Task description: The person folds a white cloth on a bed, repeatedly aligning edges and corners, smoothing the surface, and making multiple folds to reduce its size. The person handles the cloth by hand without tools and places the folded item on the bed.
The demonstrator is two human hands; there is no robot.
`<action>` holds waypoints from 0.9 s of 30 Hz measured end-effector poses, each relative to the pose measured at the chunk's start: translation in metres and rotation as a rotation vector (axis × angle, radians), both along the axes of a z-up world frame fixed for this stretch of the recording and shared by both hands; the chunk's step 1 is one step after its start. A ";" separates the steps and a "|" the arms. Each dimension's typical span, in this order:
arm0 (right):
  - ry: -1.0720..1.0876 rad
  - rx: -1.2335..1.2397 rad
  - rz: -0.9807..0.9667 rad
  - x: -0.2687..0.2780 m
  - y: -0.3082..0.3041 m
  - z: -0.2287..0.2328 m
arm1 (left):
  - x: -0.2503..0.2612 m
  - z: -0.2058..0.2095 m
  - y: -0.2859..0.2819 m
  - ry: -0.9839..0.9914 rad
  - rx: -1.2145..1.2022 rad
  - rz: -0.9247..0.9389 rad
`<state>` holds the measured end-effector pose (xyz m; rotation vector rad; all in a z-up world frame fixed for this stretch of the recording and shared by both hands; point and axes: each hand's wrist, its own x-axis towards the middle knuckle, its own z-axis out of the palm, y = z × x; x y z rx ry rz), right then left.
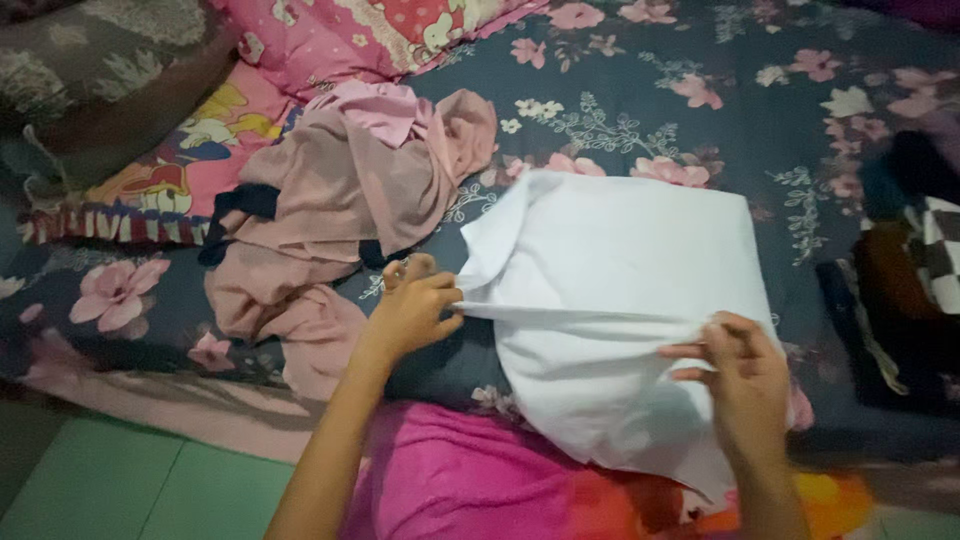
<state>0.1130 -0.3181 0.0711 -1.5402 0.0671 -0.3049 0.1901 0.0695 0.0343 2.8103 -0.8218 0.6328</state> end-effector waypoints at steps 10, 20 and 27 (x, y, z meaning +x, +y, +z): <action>-0.335 -0.259 -0.550 0.005 -0.166 -0.036 | -0.007 -0.011 -0.041 -0.072 -0.126 0.066; -0.074 -0.009 -0.856 0.006 -0.188 -0.085 | -0.001 -0.066 -0.053 0.143 -0.709 0.152; -0.197 -0.116 -0.531 0.013 -0.190 -0.106 | -0.006 -0.070 -0.053 0.341 -1.045 0.124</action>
